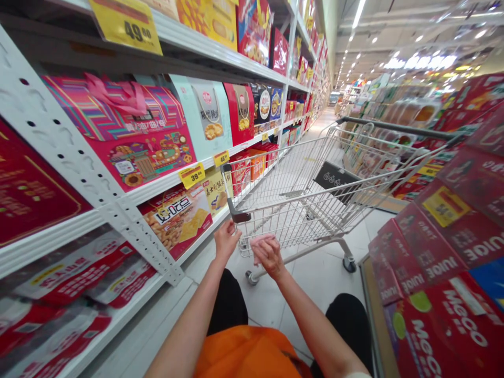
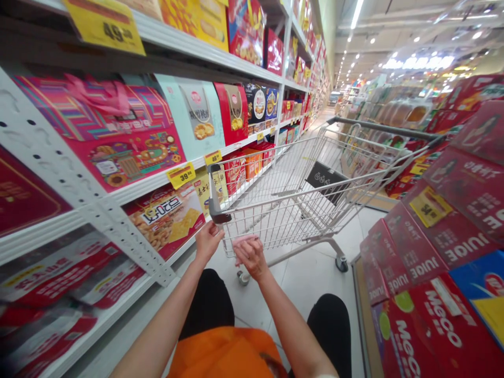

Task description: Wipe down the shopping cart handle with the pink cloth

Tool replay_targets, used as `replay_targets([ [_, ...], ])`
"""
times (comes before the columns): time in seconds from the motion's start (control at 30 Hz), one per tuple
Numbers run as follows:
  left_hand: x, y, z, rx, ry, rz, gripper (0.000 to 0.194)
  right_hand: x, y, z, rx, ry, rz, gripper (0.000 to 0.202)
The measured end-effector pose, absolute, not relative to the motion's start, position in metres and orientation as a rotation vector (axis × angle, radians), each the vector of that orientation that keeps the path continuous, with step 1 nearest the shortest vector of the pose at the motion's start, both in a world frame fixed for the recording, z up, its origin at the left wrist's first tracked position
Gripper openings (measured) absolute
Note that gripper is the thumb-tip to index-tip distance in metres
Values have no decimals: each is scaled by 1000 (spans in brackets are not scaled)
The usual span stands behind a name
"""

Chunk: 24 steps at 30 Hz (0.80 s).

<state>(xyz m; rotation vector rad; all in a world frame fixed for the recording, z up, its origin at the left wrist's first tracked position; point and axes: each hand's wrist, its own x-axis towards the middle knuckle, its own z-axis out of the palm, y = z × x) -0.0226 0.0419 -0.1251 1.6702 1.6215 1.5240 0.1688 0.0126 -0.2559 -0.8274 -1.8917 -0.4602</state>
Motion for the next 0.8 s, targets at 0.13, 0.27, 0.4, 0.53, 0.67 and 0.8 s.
replay_targets([
  [0.13, -28, 43, -124, 1685, 1580, 1509, 23, 152, 16, -251, -851, -1847, -462, 35],
  [0.27, -24, 27, -117, 1680, 1584, 1612, 52, 156, 1, -255, -839, -1838, -444, 27],
  [0.4, -2, 3, -78, 1781, 1749, 1991, 56, 176, 13, -251, -862, -1811, -454, 33],
  [0.53, 27, 10, -23, 2201, 1554, 1899, 36, 190, 37, -246, -915, -1817, -464, 40],
  [0.67, 54, 40, -5, 2394, 1551, 1519, 36, 196, 34, -254, -874, -1899, -478, 33],
  [0.8, 75, 55, -25, 2526, 1807, 1274, 20, 212, 29, -261, -892, -1878, -480, 33],
])
